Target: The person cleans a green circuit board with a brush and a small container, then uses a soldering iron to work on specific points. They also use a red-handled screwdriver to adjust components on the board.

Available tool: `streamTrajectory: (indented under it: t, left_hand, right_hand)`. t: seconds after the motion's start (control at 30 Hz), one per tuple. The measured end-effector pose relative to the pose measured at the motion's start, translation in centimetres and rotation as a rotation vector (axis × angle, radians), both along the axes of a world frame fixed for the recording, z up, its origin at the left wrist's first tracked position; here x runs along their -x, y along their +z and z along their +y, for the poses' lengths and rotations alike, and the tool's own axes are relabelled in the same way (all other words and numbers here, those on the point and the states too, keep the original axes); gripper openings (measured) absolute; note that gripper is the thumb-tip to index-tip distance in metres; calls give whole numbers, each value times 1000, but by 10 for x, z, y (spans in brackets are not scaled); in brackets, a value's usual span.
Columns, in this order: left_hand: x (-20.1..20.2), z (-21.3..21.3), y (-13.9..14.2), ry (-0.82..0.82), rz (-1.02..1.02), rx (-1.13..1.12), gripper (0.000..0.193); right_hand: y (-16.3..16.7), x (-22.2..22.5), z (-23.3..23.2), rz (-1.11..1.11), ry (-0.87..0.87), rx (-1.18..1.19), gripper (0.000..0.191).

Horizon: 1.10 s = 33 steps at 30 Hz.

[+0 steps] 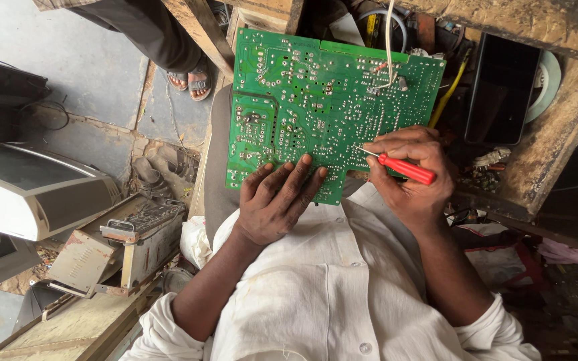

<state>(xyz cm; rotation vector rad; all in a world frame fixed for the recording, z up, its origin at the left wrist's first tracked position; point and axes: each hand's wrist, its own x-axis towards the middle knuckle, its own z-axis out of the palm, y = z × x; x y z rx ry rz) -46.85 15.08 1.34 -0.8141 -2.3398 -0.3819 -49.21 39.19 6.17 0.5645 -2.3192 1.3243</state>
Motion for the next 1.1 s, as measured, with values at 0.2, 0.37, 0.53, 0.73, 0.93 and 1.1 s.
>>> streamTrajectory:
  t: [0.2,0.37,0.53,0.73,0.93,1.1]
  left_hand:
    - [1,3,-9,34,56,3,36]
    - [4,6,-16,43,92,-6,36]
    - [5,7,-21,49,104,-4,33]
    - [6,8,-24,65,122,-3,27]
    - [6,7,-22,78,148,5,29]
    - [6,7,-21,69,141,-9,29]
  right_hand:
    - [1,0,-2,58,-15,-91,35]
    - [-1,0,-4,96,-53,-127,37]
    - [-4,1,-2,91,-28,-107,39]
    - [-5,-1,0,80,-29,-117,41]
    - [-7,-1,-4,39,-46,-57,42]
    - [-4,-3,-5,28,-49,-112,40]
